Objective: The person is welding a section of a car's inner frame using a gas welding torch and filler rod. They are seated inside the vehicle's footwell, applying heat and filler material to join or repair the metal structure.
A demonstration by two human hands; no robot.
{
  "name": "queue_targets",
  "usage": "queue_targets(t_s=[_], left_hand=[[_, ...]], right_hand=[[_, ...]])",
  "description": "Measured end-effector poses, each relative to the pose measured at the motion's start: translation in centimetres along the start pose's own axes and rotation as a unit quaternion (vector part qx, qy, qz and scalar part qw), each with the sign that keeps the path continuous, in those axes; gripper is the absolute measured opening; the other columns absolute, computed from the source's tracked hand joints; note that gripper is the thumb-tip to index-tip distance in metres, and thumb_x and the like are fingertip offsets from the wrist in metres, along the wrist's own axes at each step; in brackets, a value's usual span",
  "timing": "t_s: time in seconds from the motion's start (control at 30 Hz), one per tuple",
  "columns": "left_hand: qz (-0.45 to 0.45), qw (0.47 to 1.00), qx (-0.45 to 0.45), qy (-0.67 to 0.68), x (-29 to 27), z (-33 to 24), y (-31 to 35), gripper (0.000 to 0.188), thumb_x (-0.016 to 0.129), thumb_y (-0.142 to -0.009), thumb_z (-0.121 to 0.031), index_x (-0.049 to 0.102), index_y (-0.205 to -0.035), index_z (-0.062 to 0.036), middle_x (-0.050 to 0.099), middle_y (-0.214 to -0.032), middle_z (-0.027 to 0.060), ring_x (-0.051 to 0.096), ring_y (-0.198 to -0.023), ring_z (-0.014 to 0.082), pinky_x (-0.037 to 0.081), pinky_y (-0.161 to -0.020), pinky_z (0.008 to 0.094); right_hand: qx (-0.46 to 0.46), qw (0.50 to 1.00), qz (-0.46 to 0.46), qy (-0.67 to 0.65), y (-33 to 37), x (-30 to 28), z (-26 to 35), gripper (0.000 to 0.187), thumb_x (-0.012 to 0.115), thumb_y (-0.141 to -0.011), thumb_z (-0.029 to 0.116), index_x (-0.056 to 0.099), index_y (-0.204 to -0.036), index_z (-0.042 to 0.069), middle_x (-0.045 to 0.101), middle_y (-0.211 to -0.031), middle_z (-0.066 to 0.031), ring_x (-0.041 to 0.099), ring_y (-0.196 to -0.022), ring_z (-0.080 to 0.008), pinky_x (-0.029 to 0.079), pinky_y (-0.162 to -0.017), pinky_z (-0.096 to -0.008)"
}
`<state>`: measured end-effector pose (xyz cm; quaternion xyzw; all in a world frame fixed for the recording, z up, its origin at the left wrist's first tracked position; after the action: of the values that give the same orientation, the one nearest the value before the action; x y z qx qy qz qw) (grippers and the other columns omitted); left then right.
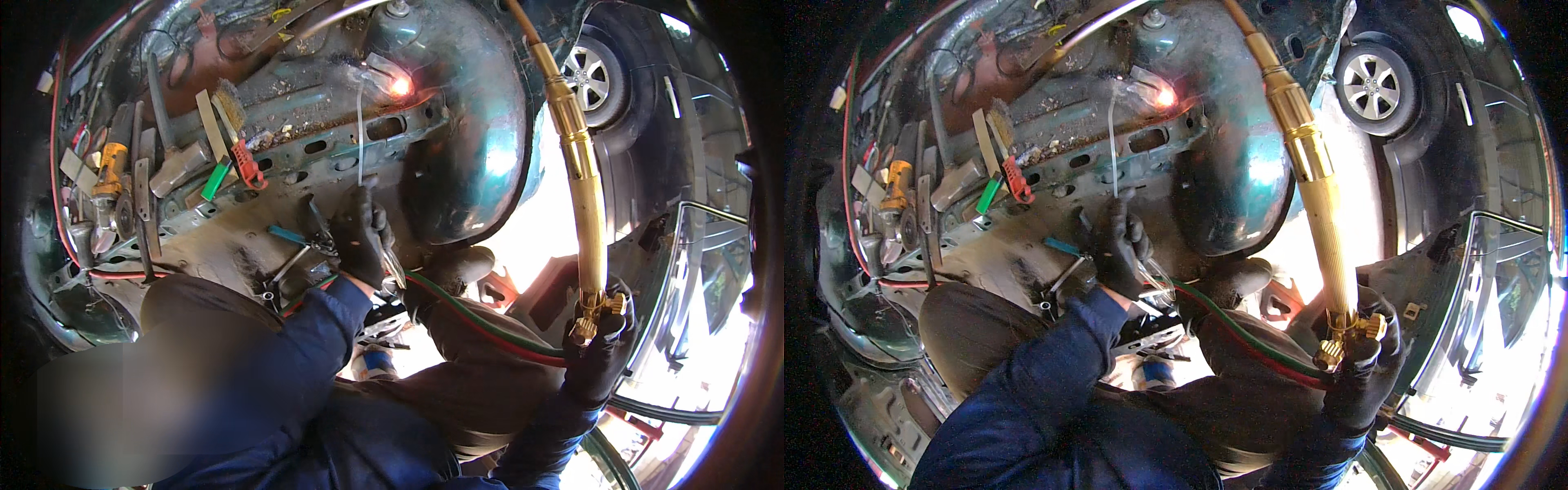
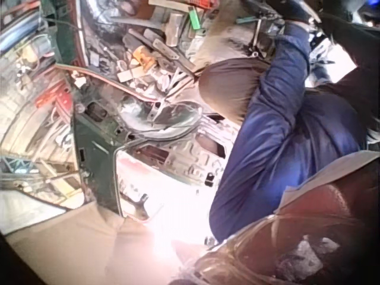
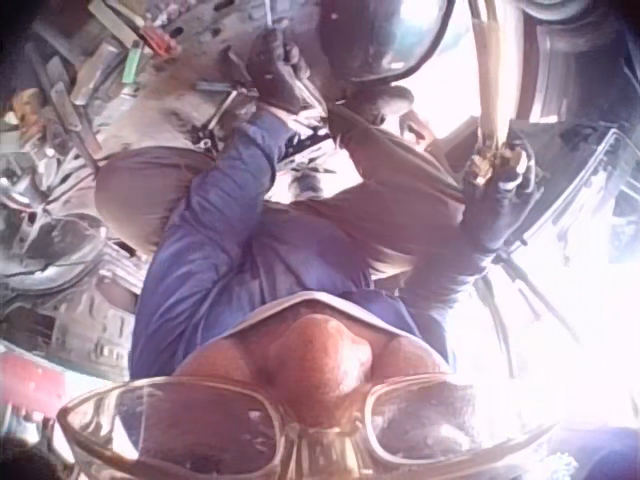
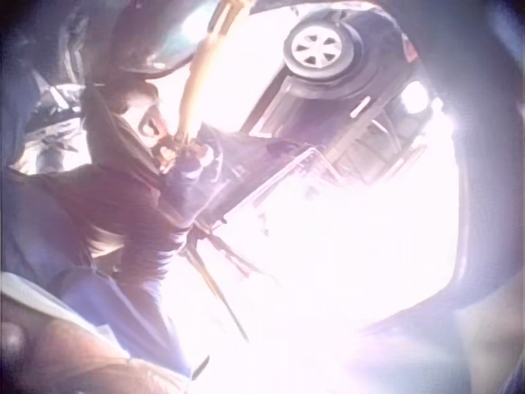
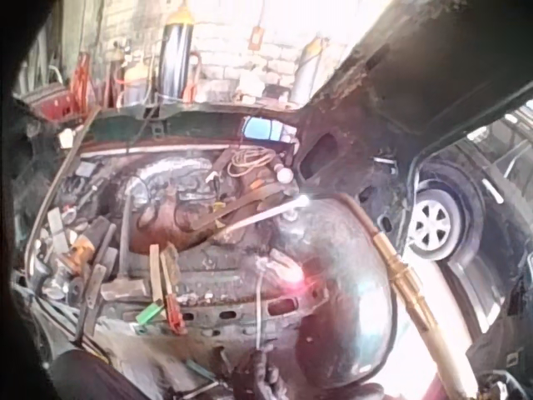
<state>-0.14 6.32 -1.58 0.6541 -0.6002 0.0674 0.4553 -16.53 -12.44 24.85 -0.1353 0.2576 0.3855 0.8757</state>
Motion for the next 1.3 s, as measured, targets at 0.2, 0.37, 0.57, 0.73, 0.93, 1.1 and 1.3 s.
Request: queue_targets(t_s=[0.2, 0.37, 0.57, 0.73, 0.93, 1.1, 1.3], left_hand=[[-0.005, 0.996, 0.085, -0.003, 0.2, -5.9, -0.1, 0.033, 0.059, -0.106, -0.038, 0.068, -0.127, -0.0140, 0.044, -0.064, -0.0049, 0.036, -0.042, 0.0089, 0.032, -0.040, 0.0265], [0.047, 0.996, 0.079, 0.007, 0.5, -9.6, 1.4, 0.042, 0.059, -0.106, -0.040, 0.063, -0.135, -0.0094, 0.047, -0.065, -0.0041, 0.036, -0.043, 0.0083, 0.031, -0.041, 0.0268], [0.076, 0.993, 0.091, -0.007, 0.3, -13.0, 4.1, 0.042, 0.053, -0.109, -0.037, 0.059, -0.141, -0.0094, 0.049, -0.068, -0.0041, 0.039, -0.043, 0.0073, 0.035, -0.041, 0.0253], [0.107, 0.987, 0.113, -0.041, 1.5, -15.8, 6.6, 0.042, 0.050, -0.109, -0.035, 0.058, -0.143, -0.0110, 0.050, -0.073, -0.0042, 0.037, -0.044, 0.0068, 0.031, -0.040, 0.0243], [0.165, 0.977, 0.090, -0.102, 1.0, -18.1, 9.2, 0.043, 0.050, -0.110, -0.038, 0.059, -0.143, -0.0129, 0.046, -0.073, -0.0049, 0.035, -0.047, 0.0048, 0.029, -0.041, 0.0220], [0.141, 0.978, 0.097, -0.118, -0.6, -18.5, 8.3, 0.043, 0.051, -0.109, -0.038, 0.060, -0.142, -0.0129, 0.047, -0.072, -0.0049, 0.036, -0.046, 0.0057, 0.030, -0.041, 0.0234], [0.087, 0.990, 0.074, -0.084, 0.5, -16.7, 7.9, 0.041, 0.051, -0.109, -0.036, 0.062, -0.142, -0.0141, 0.049, -0.068, -0.0076, 0.036, -0.044, 0.0057, 0.029, -0.040, 0.0234]], right_hand=[[-0.018, 0.999, -0.007, -0.029, -0.4, -1.5, -1.2, 0.085, 0.070, -0.089, 0.073, 0.063, -0.129, -0.002, 0.072, -0.107, -0.0093, 0.071, -0.084, -0.0159, 0.058, -0.074, -0.0293], [-0.002, 0.997, -0.004, -0.079, -0.3, -1.8, -1.6, 0.086, 0.072, -0.087, 0.072, 0.062, -0.129, -0.003, 0.072, -0.107, -0.0102, 0.071, -0.084, -0.0142, 0.058, -0.072, -0.0262], [-0.001, 0.993, 0.035, -0.108, -0.8, -1.2, -1.0, 0.088, 0.072, -0.087, 0.071, 0.061, -0.130, -0.005, 0.073, -0.103, -0.0122, 0.073, -0.081, -0.0160, 0.059, -0.066, -0.0265], [-0.015, 0.994, 0.025, -0.102, -0.6, -0.7, -0.7, 0.089, 0.072, -0.087, 0.073, 0.063, -0.128, -0.005, 0.071, -0.107, -0.0101, 0.069, -0.090, -0.0148, 0.056, -0.079, -0.0292], [-0.048, 0.993, 0.034, -0.103, 0.0, 0.7, 0.6, 0.078, 0.069, -0.092, 0.067, 0.067, -0.126, -0.003, 0.071, -0.118, -0.0107, 0.065, -0.105, -0.0168, 0.051, -0.094, -0.0354], [-0.073, 0.992, 0.070, -0.072, 0.7, 1.9, 2.4, 0.069, 0.057, -0.102, 0.062, 0.068, -0.126, -0.002, 0.071, -0.119, -0.0141, 0.064, -0.115, -0.0224, 0.048, -0.103, -0.0395], [-0.042, 0.977, 0.087, -0.193, 0.9, 2.4, 3.3, 0.054, 0.072, -0.100, 0.042, 0.067, -0.128, -0.003, 0.072, -0.118, -0.0083, 0.064, -0.107, -0.0130, 0.050, -0.098, -0.0316]])
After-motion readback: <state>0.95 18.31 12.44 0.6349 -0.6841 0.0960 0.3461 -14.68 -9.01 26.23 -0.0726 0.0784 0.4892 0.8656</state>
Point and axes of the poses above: each hand's wrist, its own y-axis away from the middle knuckle, its own x-axis out of the palm, z = x × y, the point moved 1 cm from there along -y, towards the middle knuckle
